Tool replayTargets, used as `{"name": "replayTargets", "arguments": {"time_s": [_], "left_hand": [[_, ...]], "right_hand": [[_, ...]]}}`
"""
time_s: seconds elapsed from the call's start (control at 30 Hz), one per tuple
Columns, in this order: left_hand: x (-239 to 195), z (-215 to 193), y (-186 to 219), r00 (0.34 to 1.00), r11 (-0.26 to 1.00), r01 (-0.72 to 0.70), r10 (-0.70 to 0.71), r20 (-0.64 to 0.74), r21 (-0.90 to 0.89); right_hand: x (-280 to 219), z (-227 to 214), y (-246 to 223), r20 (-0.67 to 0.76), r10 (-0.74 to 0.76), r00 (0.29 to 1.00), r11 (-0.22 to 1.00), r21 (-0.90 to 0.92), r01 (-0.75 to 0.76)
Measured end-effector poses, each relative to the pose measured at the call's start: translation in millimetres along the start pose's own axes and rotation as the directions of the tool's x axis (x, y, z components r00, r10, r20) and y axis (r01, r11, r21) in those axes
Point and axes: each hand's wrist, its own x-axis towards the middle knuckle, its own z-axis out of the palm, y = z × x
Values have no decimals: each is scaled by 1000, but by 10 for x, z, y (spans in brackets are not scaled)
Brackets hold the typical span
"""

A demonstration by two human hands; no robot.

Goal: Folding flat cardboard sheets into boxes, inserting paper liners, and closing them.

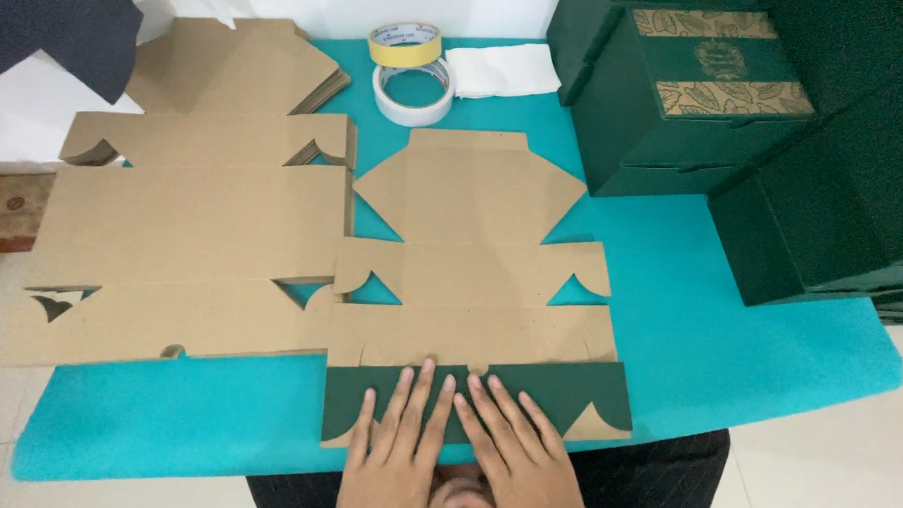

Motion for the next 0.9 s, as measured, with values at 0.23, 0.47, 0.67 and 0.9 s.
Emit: {"name": "replayTargets", "arguments": {"time_s": [0.23, 0.47, 0.67, 0.9], "left_hand": [[-129, 39, -240, 994, 993, 107, -108, 4, 56], [-102, -85, -373, 995, 994, 96, -98, -26, -60], [289, -19, 32, 982, 958, -191, 189, -28, -213], [586, -155, 224, 951, 896, -303, 305, -46, -325]], "right_hand": [[-289, -16, 316, -12, 121, 993, 951, -285, -119], [-343, -202, 581, -99, 194, 976, 968, -140, -206], [-404, -236, 666, 5, 258, 966, 965, 53, -258], [-654, -524, 769, -192, 367, 910, 851, 463, -246]]}}
